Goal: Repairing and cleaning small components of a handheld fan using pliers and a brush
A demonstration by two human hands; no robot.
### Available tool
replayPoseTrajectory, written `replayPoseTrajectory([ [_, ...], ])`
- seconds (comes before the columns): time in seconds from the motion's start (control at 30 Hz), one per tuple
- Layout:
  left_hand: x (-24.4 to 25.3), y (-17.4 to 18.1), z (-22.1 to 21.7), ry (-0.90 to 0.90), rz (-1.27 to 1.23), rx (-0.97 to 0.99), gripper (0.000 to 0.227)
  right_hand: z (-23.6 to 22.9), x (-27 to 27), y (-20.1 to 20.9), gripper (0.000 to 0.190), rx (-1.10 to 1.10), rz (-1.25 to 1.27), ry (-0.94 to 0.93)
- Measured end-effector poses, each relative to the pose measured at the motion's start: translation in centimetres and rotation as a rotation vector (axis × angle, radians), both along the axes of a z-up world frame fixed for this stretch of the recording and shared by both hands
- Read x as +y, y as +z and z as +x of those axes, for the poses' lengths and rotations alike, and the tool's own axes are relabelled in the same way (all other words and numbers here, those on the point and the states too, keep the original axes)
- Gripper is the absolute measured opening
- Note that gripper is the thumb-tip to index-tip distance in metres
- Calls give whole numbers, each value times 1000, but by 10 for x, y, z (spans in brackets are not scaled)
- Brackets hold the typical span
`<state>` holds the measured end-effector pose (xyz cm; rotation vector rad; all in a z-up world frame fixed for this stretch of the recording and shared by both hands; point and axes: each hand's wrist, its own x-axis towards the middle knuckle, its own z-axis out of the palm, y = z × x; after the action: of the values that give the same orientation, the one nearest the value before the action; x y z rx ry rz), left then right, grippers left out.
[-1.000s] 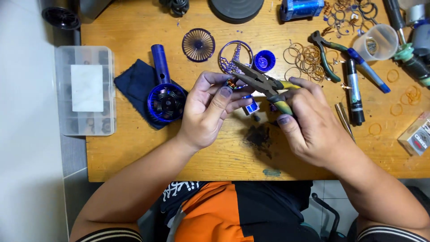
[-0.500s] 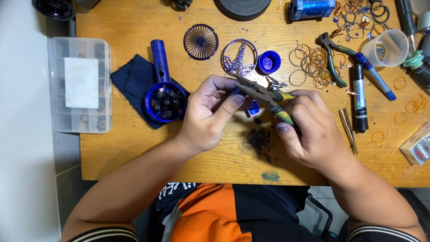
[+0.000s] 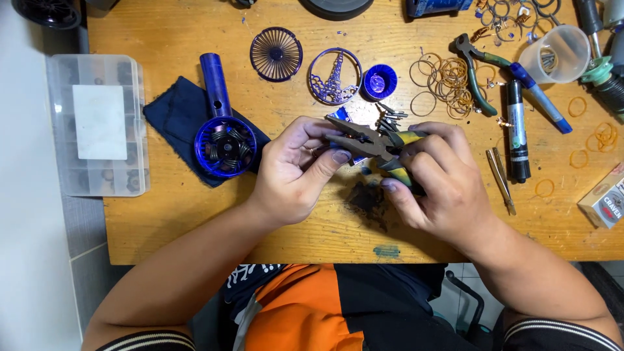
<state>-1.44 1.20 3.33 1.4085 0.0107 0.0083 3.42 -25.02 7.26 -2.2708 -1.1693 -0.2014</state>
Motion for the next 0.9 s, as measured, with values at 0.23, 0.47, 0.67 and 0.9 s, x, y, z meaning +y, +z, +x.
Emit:
replayPoseTrajectory([
  [0.23, -1, -1, -1, -28, -65, -43, 27, 0, -4, -7, 44, -63, 16, -3],
  [0.47, -4, 7, -2, -56, -39, -66, 27, -7, -1, -11, 75, 76, -3, -77],
  [0.67, -9, 21, 1, -25, 175, -295, 20, -2, -1, -32, 62, 7, 66, -58],
  [0.9, 0, 23, 10, -89, 335, -398, 19, -2, 1, -29, 56, -13, -25, -71],
])
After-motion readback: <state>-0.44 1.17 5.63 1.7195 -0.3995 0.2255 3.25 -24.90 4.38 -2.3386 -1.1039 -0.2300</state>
